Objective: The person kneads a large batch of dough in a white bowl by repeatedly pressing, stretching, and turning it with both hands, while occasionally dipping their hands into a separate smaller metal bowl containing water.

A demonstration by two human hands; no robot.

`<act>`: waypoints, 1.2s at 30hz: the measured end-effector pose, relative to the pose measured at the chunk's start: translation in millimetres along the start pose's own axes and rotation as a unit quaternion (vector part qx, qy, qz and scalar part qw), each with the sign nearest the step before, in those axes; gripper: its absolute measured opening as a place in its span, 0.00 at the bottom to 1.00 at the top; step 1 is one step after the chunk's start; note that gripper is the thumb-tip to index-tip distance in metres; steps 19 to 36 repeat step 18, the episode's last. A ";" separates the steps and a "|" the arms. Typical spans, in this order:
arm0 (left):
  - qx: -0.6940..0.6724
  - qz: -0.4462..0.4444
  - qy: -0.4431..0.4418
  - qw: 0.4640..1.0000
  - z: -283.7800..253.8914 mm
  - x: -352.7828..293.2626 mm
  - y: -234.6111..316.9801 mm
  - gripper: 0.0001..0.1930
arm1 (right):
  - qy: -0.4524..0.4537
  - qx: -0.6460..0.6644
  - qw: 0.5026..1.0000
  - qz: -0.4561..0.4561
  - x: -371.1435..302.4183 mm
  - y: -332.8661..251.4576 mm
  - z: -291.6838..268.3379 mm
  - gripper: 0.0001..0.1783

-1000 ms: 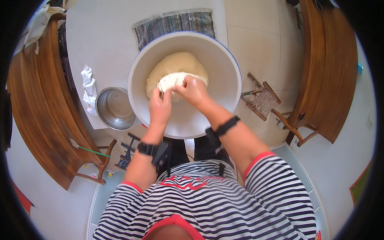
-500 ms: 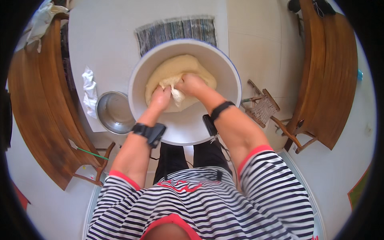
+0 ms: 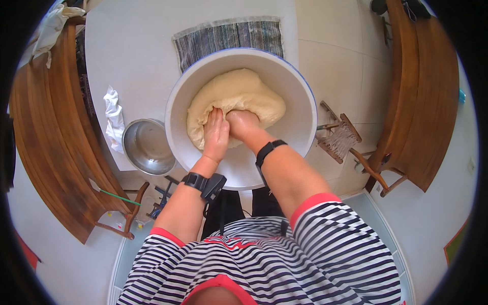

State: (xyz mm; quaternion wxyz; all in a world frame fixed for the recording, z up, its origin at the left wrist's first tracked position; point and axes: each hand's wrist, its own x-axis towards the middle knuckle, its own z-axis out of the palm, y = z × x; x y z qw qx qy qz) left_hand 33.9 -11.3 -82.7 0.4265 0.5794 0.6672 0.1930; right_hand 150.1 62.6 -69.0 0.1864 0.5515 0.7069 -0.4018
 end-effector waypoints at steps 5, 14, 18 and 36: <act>0.010 -0.048 -0.045 0.998 -10.6 12.4 18.0 0.28 | -0.067 0.037 0.996 -0.038 4.3 11.5 13.7 0.13; 0.161 0.039 0.072 0.983 -59.1 62.6 99.4 0.21 | 0.252 0.690 0.626 0.261 -104.6 46.8 2.0 0.32; 0.125 -0.030 -0.157 0.979 -29.9 141.8 50.5 0.27 | 0.168 0.877 0.400 0.207 -79.3 90.0 59.8 0.38; 0.125 -0.030 -0.157 0.979 -29.9 141.8 50.5 0.27 | 0.168 0.877 0.400 0.207 -79.3 90.0 59.8 0.38</act>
